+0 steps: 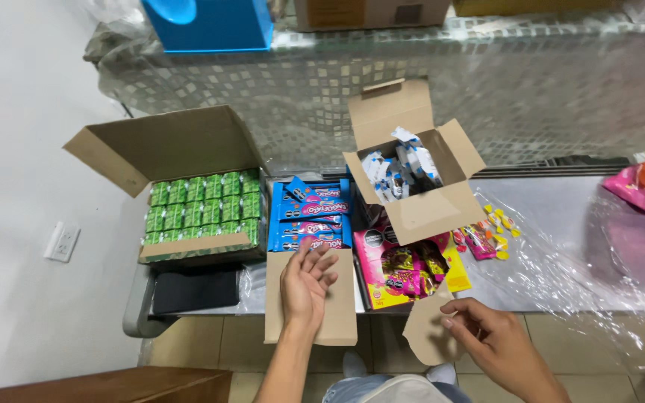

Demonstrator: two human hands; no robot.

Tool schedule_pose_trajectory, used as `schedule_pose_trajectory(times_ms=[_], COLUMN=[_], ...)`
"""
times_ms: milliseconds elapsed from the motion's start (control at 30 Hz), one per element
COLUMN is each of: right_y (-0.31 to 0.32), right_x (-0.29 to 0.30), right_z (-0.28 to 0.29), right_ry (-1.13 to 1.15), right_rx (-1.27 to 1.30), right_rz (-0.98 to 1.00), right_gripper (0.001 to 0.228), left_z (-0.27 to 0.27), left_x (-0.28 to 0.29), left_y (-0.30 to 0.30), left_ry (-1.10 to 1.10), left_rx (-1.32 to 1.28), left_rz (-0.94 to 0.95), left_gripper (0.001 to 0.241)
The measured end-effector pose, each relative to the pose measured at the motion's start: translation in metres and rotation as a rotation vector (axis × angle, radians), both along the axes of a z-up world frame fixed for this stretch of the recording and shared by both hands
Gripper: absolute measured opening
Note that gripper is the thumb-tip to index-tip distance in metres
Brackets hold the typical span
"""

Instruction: The person organizes candy and snacks on a table, placing them into plastic bags by hand and then putting the bags into cardboard boxes.

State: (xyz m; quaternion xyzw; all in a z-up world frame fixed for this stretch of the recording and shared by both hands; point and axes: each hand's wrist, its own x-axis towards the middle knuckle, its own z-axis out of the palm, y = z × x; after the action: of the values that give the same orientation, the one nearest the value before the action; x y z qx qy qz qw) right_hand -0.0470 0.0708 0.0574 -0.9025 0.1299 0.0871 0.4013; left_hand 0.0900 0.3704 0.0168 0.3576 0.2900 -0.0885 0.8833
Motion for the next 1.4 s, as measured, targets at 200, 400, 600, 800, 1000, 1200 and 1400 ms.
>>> schedule_pose_trajectory(times_ms=[200, 400, 600, 800, 1000, 1200, 1400], right_y=[-0.085, -0.177, -0.217, -0.25, -0.201, -0.169, -0.201], right_x=[-0.038, -0.087, -0.092, -0.049, 0.068, 0.126, 0.101], right_z=[0.02, 0.015, -0.014, -0.09, -0.082, -0.105, -0.111], right_ry=[0.275, 0.792, 0.376, 0.162, 0.032, -0.07, -0.181], right_rx=[-0.164, -0.514, -0.163, 0.744, 0.278, -0.425, -0.361], right_rz=[-0.136, -0.321, -0.61, -0.23, 0.267, 0.433, 0.359], right_gripper=[0.026, 0.042, 0.028, 0.069, 0.044, 0.056, 0.03], left_z=[0.007, 0.03, 0.043, 0.028, 0.005, -0.021, -0.039], left_x=[-0.043, -0.084, -0.131, -0.149, -0.135, -0.129, -0.101], left_y=[-0.037, -0.091, -0.17, -0.28, -0.333, -0.34, -0.347], left_ry=[-0.122, -0.244, -0.231, -0.408, -0.875, -0.677, -0.609], left_rx=[0.055, 0.037, -0.04, 0.294, 0.873, 1.012, 1.38], left_rz=[-0.246, -0.441, -0.812, -1.001, -0.587, -0.414, -0.51], left_gripper=[0.038, 0.019, 0.021, 0.02, 0.032, 0.045, 0.074])
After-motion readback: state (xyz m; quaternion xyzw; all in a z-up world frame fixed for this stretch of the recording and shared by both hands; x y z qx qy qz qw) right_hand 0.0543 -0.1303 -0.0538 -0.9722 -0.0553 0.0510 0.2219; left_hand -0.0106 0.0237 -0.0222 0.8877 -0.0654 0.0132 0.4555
